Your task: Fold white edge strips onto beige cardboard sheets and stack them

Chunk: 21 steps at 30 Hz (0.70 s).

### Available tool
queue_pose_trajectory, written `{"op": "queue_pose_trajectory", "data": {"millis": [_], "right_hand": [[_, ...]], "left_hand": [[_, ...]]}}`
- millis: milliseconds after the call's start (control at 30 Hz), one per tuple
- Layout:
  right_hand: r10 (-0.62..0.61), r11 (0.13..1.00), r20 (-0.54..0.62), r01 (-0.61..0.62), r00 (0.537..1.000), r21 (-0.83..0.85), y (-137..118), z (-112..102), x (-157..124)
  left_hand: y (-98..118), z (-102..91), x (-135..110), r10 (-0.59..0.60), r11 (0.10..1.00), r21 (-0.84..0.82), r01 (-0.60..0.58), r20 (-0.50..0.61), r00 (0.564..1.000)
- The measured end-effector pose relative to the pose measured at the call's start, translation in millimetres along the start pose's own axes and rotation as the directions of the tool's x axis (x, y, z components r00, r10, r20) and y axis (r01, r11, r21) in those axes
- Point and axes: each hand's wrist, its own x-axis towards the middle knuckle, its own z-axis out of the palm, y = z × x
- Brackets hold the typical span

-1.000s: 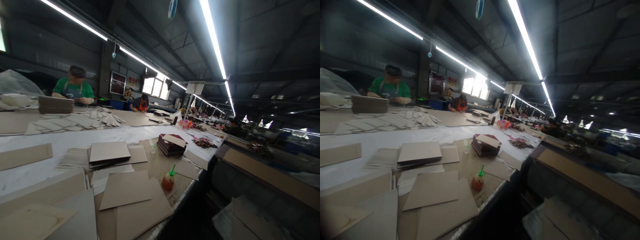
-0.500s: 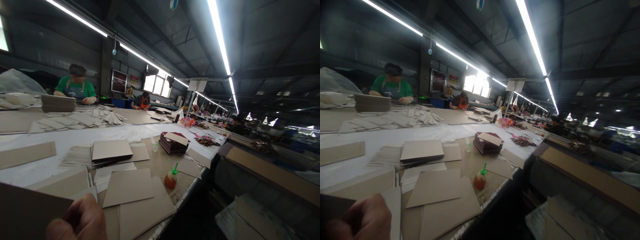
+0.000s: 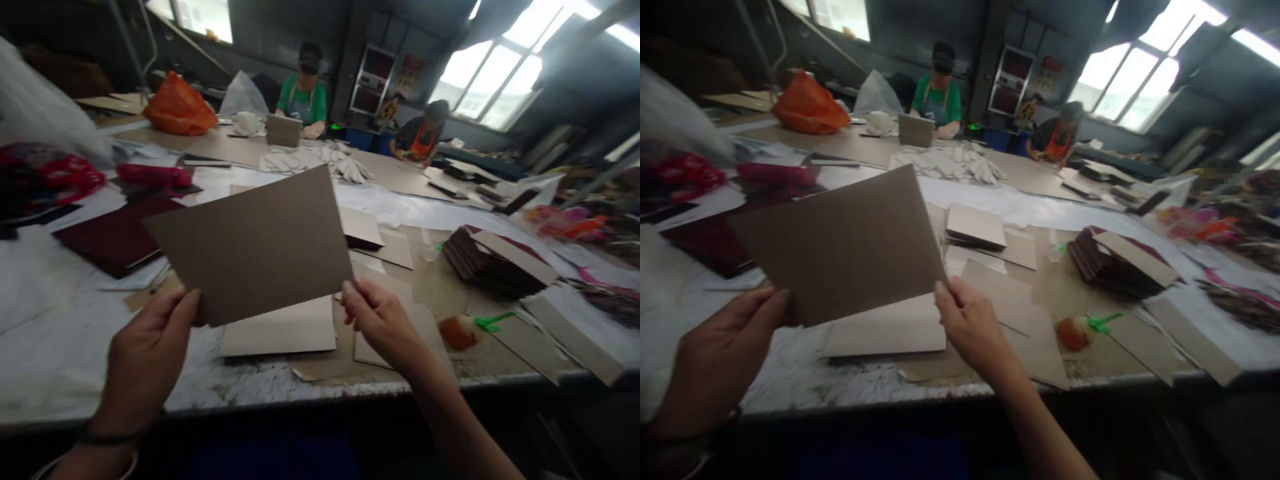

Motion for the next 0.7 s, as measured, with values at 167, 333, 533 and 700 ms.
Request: {"op": "queue_pose_trajectory", "data": {"millis": [167,333,533,700], "right_hand": [[0.085,0.988,-0.023,-0.087,0.996,-0.130,20,5,-10],[0.159,0.955,-0.027,-0.160,0.987,-0.251,39,19,-18],[0.218,0.939,0.145,-0.167,0.965,-0.301,69,41,-20],[0.293,0.924,0.212,-0.219,0.932,-0.314,89,54,-24]], "left_hand": [[-4,7.4,-2,0.004,1.000,0.009,-0.005,0.054,0.999],[-19,20.0,-3,-0.029,0.999,0.029,0.025,0.160,0.987],[-48,29.7,2,-0.050,0.992,0.128,0.009,0.319,0.947],[-64,38.5,6,-0.067,0.987,0.161,-0.001,0.418,0.906]]}}
